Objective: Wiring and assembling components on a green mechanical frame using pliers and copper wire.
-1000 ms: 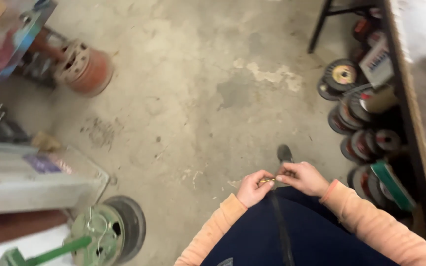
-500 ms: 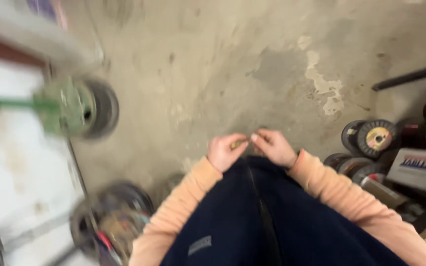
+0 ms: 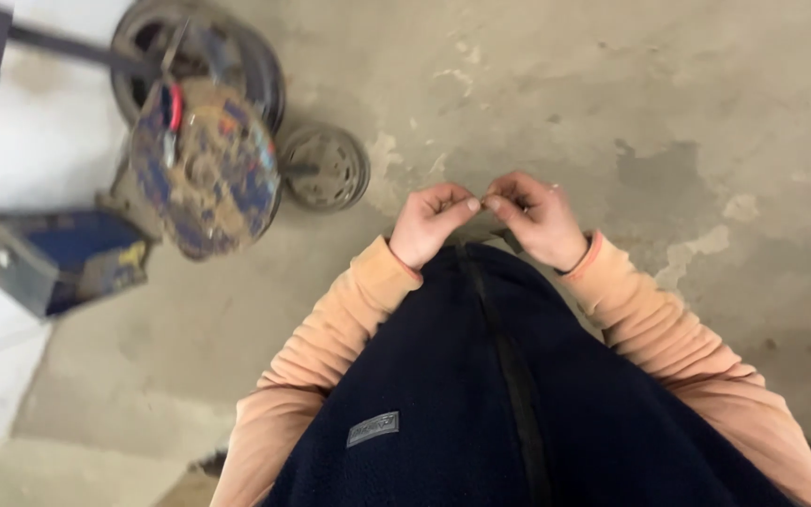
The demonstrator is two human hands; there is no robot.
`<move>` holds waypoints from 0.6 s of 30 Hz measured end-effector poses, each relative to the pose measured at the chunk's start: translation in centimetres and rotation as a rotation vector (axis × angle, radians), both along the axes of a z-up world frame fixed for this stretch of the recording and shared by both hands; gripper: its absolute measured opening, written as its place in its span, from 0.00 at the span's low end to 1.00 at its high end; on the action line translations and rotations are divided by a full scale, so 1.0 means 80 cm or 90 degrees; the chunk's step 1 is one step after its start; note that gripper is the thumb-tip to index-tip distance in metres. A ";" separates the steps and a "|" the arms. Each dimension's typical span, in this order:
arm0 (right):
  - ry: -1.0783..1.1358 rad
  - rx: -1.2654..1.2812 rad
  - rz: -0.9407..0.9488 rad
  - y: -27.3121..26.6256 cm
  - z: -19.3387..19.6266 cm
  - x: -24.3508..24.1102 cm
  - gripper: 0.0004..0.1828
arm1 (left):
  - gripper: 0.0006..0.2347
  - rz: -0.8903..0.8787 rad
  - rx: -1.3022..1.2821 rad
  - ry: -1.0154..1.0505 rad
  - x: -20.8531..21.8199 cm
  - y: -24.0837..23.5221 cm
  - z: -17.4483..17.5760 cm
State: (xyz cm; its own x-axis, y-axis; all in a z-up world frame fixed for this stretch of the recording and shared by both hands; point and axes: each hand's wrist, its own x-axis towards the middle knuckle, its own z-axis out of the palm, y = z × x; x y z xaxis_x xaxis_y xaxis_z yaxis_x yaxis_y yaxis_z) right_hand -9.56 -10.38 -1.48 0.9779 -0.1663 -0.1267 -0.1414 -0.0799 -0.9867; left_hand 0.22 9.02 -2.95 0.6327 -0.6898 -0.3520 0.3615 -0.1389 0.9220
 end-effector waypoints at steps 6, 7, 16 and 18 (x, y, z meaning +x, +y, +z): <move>-0.104 0.028 0.053 0.042 0.019 0.024 0.07 | 0.05 0.087 -0.103 0.053 0.001 0.061 0.013; -0.105 0.022 0.045 0.050 0.030 0.028 0.07 | 0.05 0.079 -0.107 0.053 0.008 0.070 0.020; 0.009 0.142 0.018 0.158 0.031 0.027 0.08 | 0.05 -0.038 -0.003 -0.136 0.040 0.167 0.086; 0.083 0.112 0.049 0.187 0.021 0.035 0.17 | 0.05 -0.045 0.034 -0.251 0.047 0.189 0.097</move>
